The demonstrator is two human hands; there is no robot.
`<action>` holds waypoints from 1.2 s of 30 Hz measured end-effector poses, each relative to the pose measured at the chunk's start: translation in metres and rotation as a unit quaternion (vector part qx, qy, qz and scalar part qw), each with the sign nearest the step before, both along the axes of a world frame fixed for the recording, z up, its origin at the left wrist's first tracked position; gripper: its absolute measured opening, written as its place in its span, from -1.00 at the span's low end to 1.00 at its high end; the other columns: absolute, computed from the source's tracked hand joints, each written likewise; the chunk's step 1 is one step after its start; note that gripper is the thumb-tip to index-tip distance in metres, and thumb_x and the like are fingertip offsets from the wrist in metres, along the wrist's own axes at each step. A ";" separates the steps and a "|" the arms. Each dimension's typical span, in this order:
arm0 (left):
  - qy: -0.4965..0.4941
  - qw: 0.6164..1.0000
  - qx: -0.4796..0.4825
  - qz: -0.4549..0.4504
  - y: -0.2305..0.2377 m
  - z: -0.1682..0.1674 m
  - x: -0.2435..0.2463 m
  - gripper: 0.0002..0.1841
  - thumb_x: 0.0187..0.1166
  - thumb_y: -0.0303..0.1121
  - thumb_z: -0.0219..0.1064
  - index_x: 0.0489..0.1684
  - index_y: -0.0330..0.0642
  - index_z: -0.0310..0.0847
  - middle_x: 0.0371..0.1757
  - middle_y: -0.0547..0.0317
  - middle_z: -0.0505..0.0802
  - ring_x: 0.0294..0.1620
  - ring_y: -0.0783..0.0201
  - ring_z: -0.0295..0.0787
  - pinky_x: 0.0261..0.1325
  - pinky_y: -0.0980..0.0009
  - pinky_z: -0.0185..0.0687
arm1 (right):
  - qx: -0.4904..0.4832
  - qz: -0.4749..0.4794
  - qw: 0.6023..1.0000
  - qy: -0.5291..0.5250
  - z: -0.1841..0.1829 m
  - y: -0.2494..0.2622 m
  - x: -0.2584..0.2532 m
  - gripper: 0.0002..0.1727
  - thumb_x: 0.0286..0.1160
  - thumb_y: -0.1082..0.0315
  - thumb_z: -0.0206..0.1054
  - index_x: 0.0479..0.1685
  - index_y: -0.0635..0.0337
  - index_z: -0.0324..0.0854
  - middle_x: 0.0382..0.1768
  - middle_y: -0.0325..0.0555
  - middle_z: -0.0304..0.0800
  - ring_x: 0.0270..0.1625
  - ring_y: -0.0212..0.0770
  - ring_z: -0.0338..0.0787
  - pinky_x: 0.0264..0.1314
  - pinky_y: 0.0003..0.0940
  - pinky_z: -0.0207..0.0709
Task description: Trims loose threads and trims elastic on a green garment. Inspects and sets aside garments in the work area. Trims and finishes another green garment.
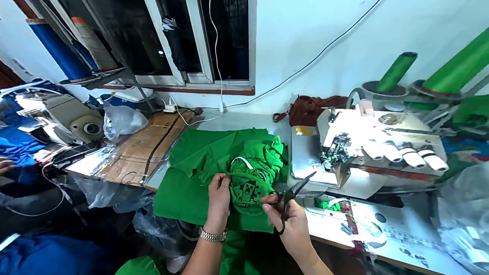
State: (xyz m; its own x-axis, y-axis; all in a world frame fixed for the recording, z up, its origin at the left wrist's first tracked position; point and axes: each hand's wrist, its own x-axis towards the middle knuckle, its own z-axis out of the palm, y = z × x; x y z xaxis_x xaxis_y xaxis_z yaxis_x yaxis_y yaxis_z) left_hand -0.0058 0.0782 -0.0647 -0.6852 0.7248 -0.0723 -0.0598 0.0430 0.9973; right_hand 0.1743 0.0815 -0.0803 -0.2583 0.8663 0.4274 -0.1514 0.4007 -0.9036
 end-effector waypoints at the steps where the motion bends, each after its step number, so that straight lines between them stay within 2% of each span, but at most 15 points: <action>1: -0.001 1.000 -0.004 0.001 0.001 0.000 0.000 -0.84 0.79 -0.41 0.14 -0.11 -0.24 0.62 -0.23 0.08 0.72 -0.23 0.27 0.66 -0.11 0.24 0.60 | -0.016 0.016 1.000 -0.001 0.002 0.002 -0.001 -0.78 0.49 0.33 0.43 -0.01 0.26 0.68 -0.09 -0.23 0.91 -0.51 -0.52 0.71 -0.50 -0.63 0.61; 5: -0.030 0.999 -0.018 -0.007 0.002 0.004 -0.002 -0.84 0.80 -0.41 0.13 -0.06 -0.25 0.62 -0.18 0.04 0.74 -0.18 0.23 0.68 -0.07 0.20 0.62 | -0.071 0.029 0.997 0.006 0.007 0.011 -0.006 -0.76 0.49 0.34 0.42 0.06 0.21 0.65 -0.02 -0.24 0.92 -0.60 -0.52 0.67 -0.56 -0.63 0.57; 11: -0.104 0.993 -0.057 -0.022 0.005 0.010 -0.009 -0.83 0.80 -0.43 0.11 0.09 -0.26 0.60 -0.10 -0.03 0.74 -0.12 0.17 0.70 -0.02 0.15 0.65 | -0.135 0.031 0.990 0.035 0.012 0.015 -0.006 -0.75 0.47 0.41 0.41 0.08 0.23 0.65 0.02 -0.18 0.92 -0.64 -0.48 0.63 -0.61 -0.60 0.52; 17: -0.146 0.987 -0.051 -0.033 0.004 0.011 -0.013 -0.85 0.79 -0.47 0.08 0.03 -0.24 0.59 -0.20 0.01 0.76 -0.21 0.19 0.73 -0.10 0.21 0.69 | -0.173 0.036 0.983 0.059 0.005 0.019 -0.005 -0.73 0.46 0.40 0.37 0.10 0.24 0.65 0.06 -0.14 0.91 -0.65 -0.47 0.60 -0.62 -0.59 0.49; 22: -0.145 0.988 -0.045 -0.037 0.003 0.010 -0.014 -0.84 0.79 -0.47 0.07 0.07 -0.25 0.57 -0.16 0.00 0.76 -0.18 0.18 0.74 -0.08 0.19 0.69 | -0.185 0.031 0.980 0.063 0.001 0.018 -0.005 -0.75 0.45 0.43 0.36 0.07 0.26 0.63 0.06 -0.12 0.91 -0.65 -0.48 0.59 -0.62 -0.60 0.47; 25: -0.155 0.987 -0.035 -0.035 0.002 0.008 -0.015 -0.84 0.79 -0.47 0.06 0.03 -0.24 0.57 -0.21 0.02 0.76 -0.23 0.21 0.74 -0.12 0.23 0.70 | -0.182 0.029 0.982 0.049 -0.001 0.017 -0.006 -0.73 0.45 0.42 0.38 0.11 0.26 0.64 0.10 -0.13 0.90 -0.64 -0.48 0.60 -0.60 -0.60 0.48; 28: -0.157 0.986 0.010 -0.048 -0.010 0.004 -0.015 -0.84 0.82 -0.42 0.07 0.08 -0.18 0.57 -0.25 0.10 0.74 -0.38 0.31 0.68 -0.31 0.39 0.65 | -0.167 0.025 0.985 0.044 -0.005 0.014 -0.005 -0.70 0.44 0.44 0.39 0.14 0.29 0.61 0.12 -0.12 0.89 -0.63 -0.47 0.61 -0.61 -0.59 0.48; 30: -0.088 0.990 0.080 -0.073 -0.037 -0.003 -0.013 -0.80 0.82 -0.41 0.04 0.23 -0.20 0.48 -0.20 0.12 0.73 -0.45 0.32 0.70 -0.34 0.39 0.73 | -0.127 0.021 0.991 0.035 -0.010 0.013 -0.002 -0.69 0.43 0.45 0.37 0.13 0.31 0.57 0.11 -0.12 0.88 -0.61 -0.50 0.62 -0.63 -0.58 0.50; 32: 0.054 0.987 0.131 -0.073 -0.075 -0.022 -0.021 -0.77 0.77 -0.40 0.10 0.26 -0.22 0.49 -0.06 0.10 0.76 -0.33 0.27 0.79 -0.18 0.28 0.84 | -0.097 0.028 0.995 0.022 -0.015 0.012 0.000 -0.66 0.44 0.44 0.37 0.17 0.32 0.52 0.14 -0.15 0.86 -0.58 -0.51 0.65 -0.61 -0.59 0.54; 33: 0.143 0.980 0.130 -0.054 -0.096 -0.034 -0.028 -0.76 0.77 -0.37 0.12 0.25 -0.24 0.51 -0.05 0.10 0.77 -0.30 0.30 0.79 -0.15 0.31 0.84 | -0.085 0.038 0.996 0.019 -0.017 0.012 0.000 -0.66 0.46 0.44 0.35 0.18 0.32 0.47 0.16 -0.19 0.84 -0.57 -0.54 0.65 -0.60 -0.61 0.55; 35: 0.303 0.951 0.056 0.021 -0.141 -0.069 -0.054 -0.73 0.76 -0.32 0.15 0.20 -0.29 0.58 -0.06 0.09 0.77 -0.24 0.34 0.77 -0.11 0.37 0.79 | -0.060 0.068 0.996 0.015 -0.024 0.016 0.002 -0.65 0.50 0.49 0.30 0.23 0.33 0.41 0.19 -0.26 0.82 -0.58 -0.57 0.64 -0.62 -0.61 0.56; 36: 0.346 0.936 -0.015 0.065 -0.168 -0.088 -0.070 -0.73 0.74 -0.31 0.17 0.18 -0.30 0.63 -0.05 0.05 0.79 -0.17 0.28 0.79 -0.04 0.31 0.79 | -0.050 0.091 0.995 0.013 -0.027 0.020 0.003 -0.65 0.53 0.52 0.27 0.27 0.32 0.39 0.22 -0.31 0.81 -0.58 -0.57 0.65 -0.61 -0.60 0.57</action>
